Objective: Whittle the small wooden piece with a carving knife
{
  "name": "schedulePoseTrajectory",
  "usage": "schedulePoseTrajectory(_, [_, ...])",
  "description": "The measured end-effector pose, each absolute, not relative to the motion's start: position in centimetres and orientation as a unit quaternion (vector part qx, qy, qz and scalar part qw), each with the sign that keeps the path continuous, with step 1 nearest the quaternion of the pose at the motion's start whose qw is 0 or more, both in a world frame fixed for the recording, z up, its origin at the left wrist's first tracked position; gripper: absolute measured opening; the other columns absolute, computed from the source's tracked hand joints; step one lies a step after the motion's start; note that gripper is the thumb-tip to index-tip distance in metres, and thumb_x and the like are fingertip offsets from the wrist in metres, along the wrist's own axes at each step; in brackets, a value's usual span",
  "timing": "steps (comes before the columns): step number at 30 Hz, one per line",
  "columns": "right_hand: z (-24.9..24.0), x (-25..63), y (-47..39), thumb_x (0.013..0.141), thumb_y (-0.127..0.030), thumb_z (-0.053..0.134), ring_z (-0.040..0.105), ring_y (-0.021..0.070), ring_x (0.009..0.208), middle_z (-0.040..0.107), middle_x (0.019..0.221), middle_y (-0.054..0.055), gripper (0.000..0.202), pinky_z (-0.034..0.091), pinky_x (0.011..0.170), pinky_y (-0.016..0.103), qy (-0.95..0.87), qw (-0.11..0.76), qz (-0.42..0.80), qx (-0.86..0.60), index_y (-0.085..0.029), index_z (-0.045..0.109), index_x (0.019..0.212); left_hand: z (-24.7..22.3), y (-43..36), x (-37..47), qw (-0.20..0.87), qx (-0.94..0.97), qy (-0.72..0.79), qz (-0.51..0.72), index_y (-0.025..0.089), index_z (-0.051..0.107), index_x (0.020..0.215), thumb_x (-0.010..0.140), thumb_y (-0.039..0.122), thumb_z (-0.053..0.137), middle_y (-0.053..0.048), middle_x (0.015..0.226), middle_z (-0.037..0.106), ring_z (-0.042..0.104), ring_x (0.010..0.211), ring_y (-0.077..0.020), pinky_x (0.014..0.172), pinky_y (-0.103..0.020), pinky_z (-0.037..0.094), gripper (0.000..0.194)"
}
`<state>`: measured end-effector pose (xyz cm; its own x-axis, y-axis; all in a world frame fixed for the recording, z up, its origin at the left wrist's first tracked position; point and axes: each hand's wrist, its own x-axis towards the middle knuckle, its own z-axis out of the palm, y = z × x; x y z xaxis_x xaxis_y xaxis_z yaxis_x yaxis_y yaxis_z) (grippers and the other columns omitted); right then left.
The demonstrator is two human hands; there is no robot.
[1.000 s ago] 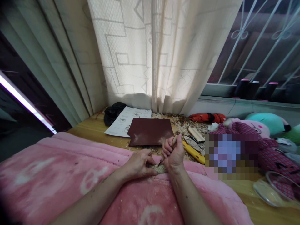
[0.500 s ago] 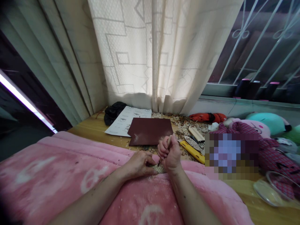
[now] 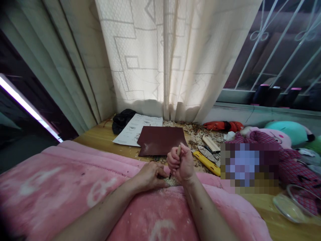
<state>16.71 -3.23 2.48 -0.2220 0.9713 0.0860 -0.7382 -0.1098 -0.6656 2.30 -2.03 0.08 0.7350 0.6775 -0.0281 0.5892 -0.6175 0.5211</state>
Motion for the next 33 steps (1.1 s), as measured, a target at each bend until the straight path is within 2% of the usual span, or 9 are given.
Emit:
schedulePoseTrajectory(3, [2.2, 16.9, -3.2, 0.075, -0.047, 0.035, 0.013, 0.0048, 0.033, 0.018, 0.038, -0.007, 0.044, 0.016, 0.03, 0.016, -0.311, 0.577, 0.734, -0.177, -0.019, 0.029, 0.042, 0.0, -1.9, 2.3, 0.259, 0.893, 0.359, 0.078, 0.017, 0.058, 0.057, 0.064, 0.038, 0.062, 0.004, 0.062, 0.052, 0.044, 0.057, -0.0086, 0.052, -0.02, 0.024, 0.023])
schedulePoseTrajectory(7, [1.9, 16.8, -3.0, 0.076, -0.048, 0.036, 0.01, 0.0045, 0.032, 0.017, 0.039, -0.008, 0.044, 0.014, 0.028, 0.015, -0.272, 0.615, 0.717, -0.187, -0.019, 0.028, 0.044, 0.0, -1.9, 2.3, 0.247, 0.896, 0.359, 0.085, 0.018, 0.06, 0.059, 0.063, 0.041, 0.063, 0.004, 0.057, 0.048, 0.042, 0.056, -0.0088, 0.051, -0.021, 0.023, 0.023])
schedulePoseTrajectory(14, [1.4, 16.0, -2.5, 0.076, -0.052, 0.037, 0.009, 0.0052, 0.029, 0.018, 0.036, -0.009, 0.044, 0.008, 0.025, 0.016, -0.155, 0.725, 0.588, -0.322, -0.02, 0.027, 0.048, -0.2, -1.9, 2.4, 0.252, 0.893, 0.361, 0.088, 0.02, 0.064, 0.065, 0.062, 0.039, 0.065, 0.004, 0.057, 0.047, 0.042, 0.056, -0.009, 0.05, -0.021, 0.022, 0.019])
schedulePoseTrajectory(20, [1.1, 15.5, -2.7, 0.076, -0.055, 0.037, 0.012, 0.0052, 0.028, 0.019, 0.036, -0.009, 0.045, 0.01, 0.025, 0.016, -0.134, 0.77, 0.508, -0.362, -0.02, 0.026, 0.049, -0.3, -1.8, 2.4, 0.263, 0.889, 0.364, 0.085, 0.022, 0.066, 0.067, 0.062, 0.038, 0.064, 0.004, 0.057, 0.048, 0.042, 0.055, -0.0089, 0.049, -0.021, 0.021, 0.018])
schedulePoseTrajectory(33, [0.8, 16.9, -2.8, 0.076, -0.052, 0.038, 0.006, 0.0057, 0.032, 0.015, 0.038, -0.009, 0.044, 0.011, 0.025, 0.016, -0.171, 0.706, 0.641, -0.248, -0.02, 0.028, 0.047, -0.7, -1.9, 2.2, 0.255, 0.889, 0.365, 0.103, 0.023, 0.067, 0.072, 0.061, 0.044, 0.064, 0.003, 0.065, 0.052, 0.044, 0.061, -0.0104, 0.051, -0.021, 0.022, 0.024])
